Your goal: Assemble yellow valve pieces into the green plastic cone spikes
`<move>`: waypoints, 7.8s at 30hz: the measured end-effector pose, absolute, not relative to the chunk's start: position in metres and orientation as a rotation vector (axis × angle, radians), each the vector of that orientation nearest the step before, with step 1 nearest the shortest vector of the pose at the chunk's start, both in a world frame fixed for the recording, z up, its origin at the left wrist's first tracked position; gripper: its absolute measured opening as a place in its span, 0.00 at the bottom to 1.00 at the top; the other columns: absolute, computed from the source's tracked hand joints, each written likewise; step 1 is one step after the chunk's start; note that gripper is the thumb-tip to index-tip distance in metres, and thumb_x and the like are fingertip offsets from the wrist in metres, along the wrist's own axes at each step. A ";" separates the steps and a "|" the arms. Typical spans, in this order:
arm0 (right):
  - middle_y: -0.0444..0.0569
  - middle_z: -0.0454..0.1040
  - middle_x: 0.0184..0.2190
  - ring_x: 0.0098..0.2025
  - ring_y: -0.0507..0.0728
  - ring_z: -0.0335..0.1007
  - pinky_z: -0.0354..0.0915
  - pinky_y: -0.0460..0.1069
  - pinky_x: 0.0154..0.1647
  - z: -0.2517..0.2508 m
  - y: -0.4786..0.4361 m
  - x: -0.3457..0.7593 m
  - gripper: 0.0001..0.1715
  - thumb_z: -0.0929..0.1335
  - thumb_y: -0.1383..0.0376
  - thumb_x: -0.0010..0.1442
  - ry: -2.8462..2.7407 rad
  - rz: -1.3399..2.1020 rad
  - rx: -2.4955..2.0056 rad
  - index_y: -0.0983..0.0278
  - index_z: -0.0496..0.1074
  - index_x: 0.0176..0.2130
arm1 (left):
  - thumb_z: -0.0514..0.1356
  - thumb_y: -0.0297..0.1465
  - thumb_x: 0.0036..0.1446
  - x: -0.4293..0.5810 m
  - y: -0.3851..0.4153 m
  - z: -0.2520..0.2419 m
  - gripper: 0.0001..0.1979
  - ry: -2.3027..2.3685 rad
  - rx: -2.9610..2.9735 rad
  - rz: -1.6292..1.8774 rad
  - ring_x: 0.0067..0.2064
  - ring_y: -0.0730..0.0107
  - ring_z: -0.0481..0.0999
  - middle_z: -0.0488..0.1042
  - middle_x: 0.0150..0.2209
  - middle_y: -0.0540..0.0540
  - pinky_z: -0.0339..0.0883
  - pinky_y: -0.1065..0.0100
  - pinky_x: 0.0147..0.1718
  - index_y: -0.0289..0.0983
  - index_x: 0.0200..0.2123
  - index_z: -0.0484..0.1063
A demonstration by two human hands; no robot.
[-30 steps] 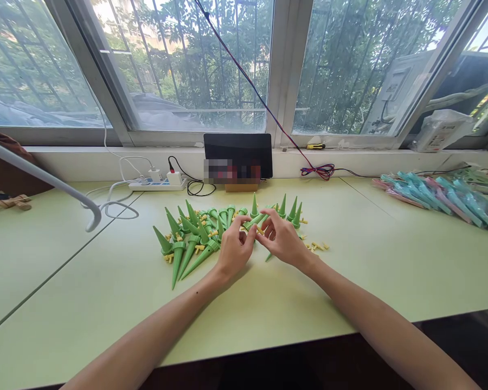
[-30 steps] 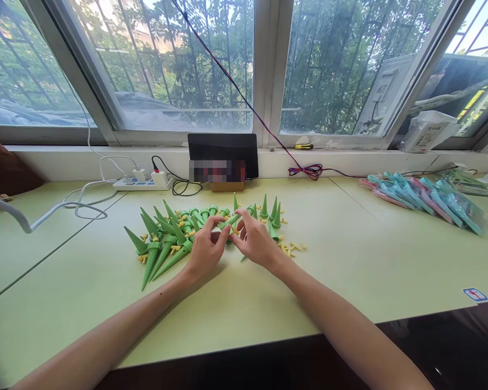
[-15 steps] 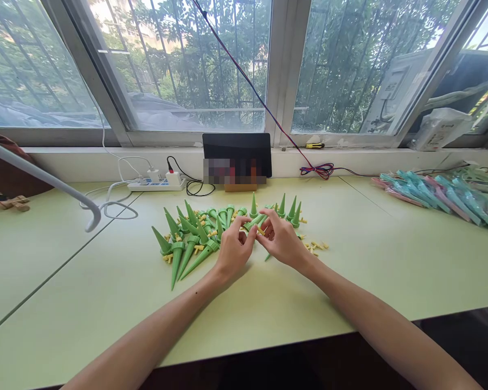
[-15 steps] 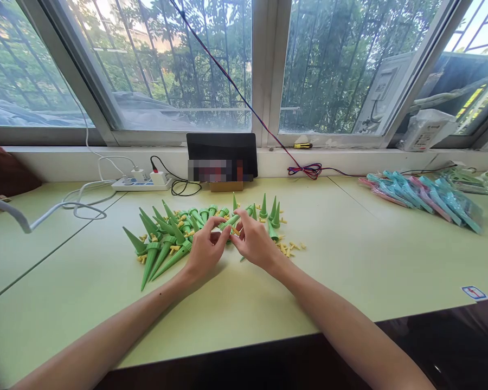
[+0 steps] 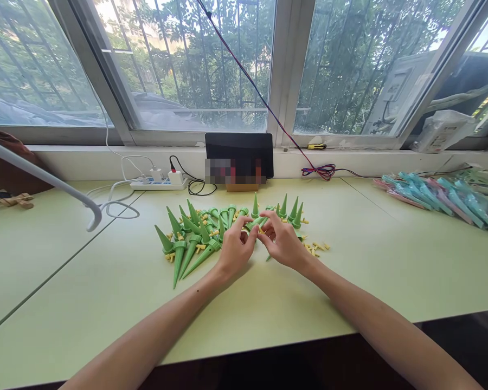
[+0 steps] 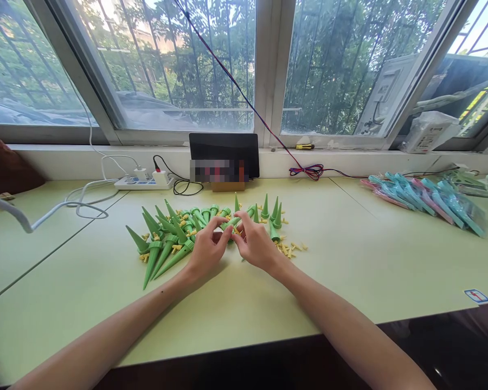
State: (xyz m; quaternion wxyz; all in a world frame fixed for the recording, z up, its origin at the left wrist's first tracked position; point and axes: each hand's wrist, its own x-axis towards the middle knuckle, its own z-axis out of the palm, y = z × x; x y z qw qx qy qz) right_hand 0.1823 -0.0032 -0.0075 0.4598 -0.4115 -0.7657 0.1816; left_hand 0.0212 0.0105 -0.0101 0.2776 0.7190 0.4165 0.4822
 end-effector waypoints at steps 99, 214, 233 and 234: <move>0.40 0.69 0.23 0.25 0.53 0.65 0.62 0.46 0.31 0.002 -0.003 0.184 0.14 0.60 0.69 0.67 -1.914 0.498 -1.052 0.61 0.65 0.52 | 0.61 0.33 0.56 0.018 0.010 -0.007 0.20 1.041 2.139 1.086 0.22 0.78 0.68 0.74 0.34 0.49 0.62 0.71 0.24 0.34 0.52 0.67; 0.43 0.76 0.28 0.28 0.54 0.69 0.64 0.47 0.35 0.002 -0.005 0.184 0.20 0.63 0.71 0.65 -2.028 0.515 -1.050 0.60 0.63 0.56 | 0.60 0.31 0.51 0.018 0.016 -0.019 0.23 1.224 2.367 1.055 0.30 0.71 0.73 0.78 0.37 0.47 0.68 0.69 0.32 0.37 0.53 0.69; 0.44 0.76 0.29 0.29 0.55 0.71 0.65 0.48 0.35 0.003 -0.006 0.184 0.22 0.63 0.71 0.65 -2.018 0.523 -1.063 0.60 0.63 0.57 | 0.60 0.31 0.52 0.018 0.017 -0.020 0.23 1.209 2.353 1.055 0.27 0.73 0.70 0.77 0.35 0.48 0.66 0.70 0.30 0.37 0.53 0.68; 0.44 0.76 0.29 0.30 0.55 0.71 0.65 0.48 0.36 0.003 -0.006 0.184 0.22 0.63 0.71 0.65 -2.018 0.522 -1.066 0.60 0.63 0.58 | 0.60 0.31 0.52 0.018 0.017 -0.020 0.23 1.206 2.352 1.056 0.27 0.73 0.70 0.77 0.35 0.48 0.66 0.70 0.29 0.37 0.53 0.68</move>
